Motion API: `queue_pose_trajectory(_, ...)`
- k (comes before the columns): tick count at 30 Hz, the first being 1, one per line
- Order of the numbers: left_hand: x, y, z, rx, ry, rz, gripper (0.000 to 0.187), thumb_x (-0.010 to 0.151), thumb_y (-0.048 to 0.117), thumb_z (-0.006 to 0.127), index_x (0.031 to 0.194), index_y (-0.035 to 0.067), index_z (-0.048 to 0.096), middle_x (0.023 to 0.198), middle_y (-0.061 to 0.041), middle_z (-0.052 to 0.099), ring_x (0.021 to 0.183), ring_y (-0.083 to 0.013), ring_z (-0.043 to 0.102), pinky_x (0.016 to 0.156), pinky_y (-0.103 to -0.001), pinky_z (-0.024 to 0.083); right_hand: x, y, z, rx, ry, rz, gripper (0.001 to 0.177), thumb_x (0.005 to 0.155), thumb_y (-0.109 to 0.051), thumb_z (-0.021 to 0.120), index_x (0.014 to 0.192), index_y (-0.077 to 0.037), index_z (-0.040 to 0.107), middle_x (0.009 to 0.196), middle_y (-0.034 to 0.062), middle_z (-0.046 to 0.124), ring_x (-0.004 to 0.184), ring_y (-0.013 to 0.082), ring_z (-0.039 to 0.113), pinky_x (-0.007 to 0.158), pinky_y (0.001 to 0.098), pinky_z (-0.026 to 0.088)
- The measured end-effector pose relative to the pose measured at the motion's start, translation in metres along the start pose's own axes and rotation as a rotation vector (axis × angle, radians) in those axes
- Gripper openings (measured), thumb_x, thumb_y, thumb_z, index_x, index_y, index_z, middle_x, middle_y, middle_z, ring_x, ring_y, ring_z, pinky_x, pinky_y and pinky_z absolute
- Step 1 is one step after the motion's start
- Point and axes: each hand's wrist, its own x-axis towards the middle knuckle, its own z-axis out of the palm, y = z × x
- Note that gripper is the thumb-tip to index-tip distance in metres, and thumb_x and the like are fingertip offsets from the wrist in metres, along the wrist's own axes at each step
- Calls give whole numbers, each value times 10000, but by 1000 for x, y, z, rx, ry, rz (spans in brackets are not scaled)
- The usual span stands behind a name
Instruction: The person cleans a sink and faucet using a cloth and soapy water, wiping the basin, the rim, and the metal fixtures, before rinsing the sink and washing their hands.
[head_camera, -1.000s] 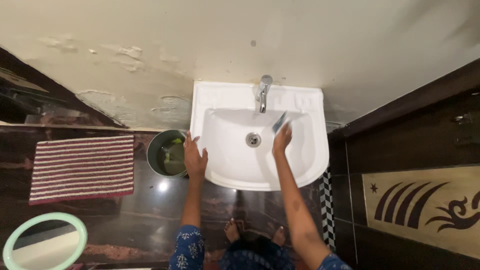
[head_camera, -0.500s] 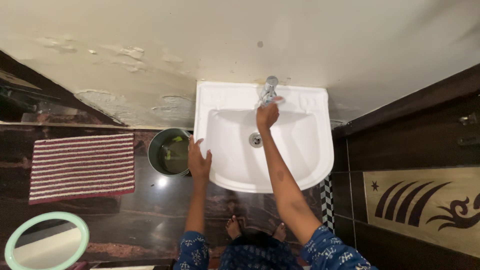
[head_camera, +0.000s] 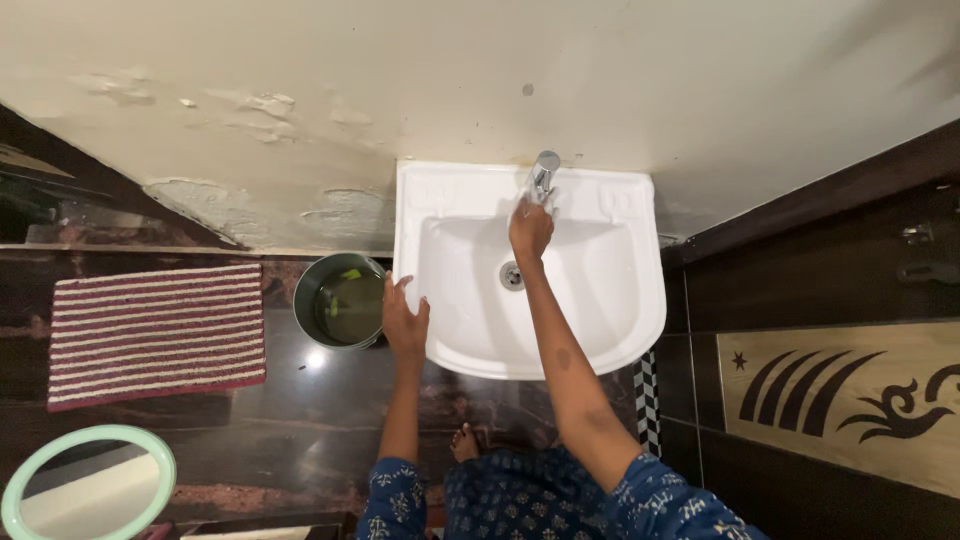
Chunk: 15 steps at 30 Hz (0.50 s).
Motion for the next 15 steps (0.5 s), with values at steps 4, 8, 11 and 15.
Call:
queue_pose_trajectory(4,0,-3,0,-13,5,2,492,816,100,752,1291,90,628,1554,-219,468,1346,-409,533,1087,-457,461,0,8,2,23,137,-77,159,877,-82,651,1001,-22,732,940,226,730,925,413,693,861,551,513)
queue_pose_trajectory(8,-1,-4,2,1,10,1,498,797,103,768,1276,100,633,1536,-223,486,1332,-412,539,1069,-462,466,9,13,-8,-132,323,-339,289,801,-186,809,899,62,699,882,254,705,865,448,676,767,541,525)
queue_pose_trajectory(11,-1,-2,0,-35,22,1,501,789,92,775,1270,101,636,1531,-229,494,1327,-418,543,1068,-464,472,18,6,-18,-278,-7,-73,235,884,-228,777,899,0,719,949,226,726,907,396,726,775,455,593)
queue_pose_trajectory(15,0,-3,2,-20,31,5,500,785,87,781,1265,104,642,1524,-230,501,1308,-420,559,1059,-467,477,29,-3,-14,-370,-31,-78,150,880,-171,753,913,-26,733,961,205,746,919,384,742,773,443,609)
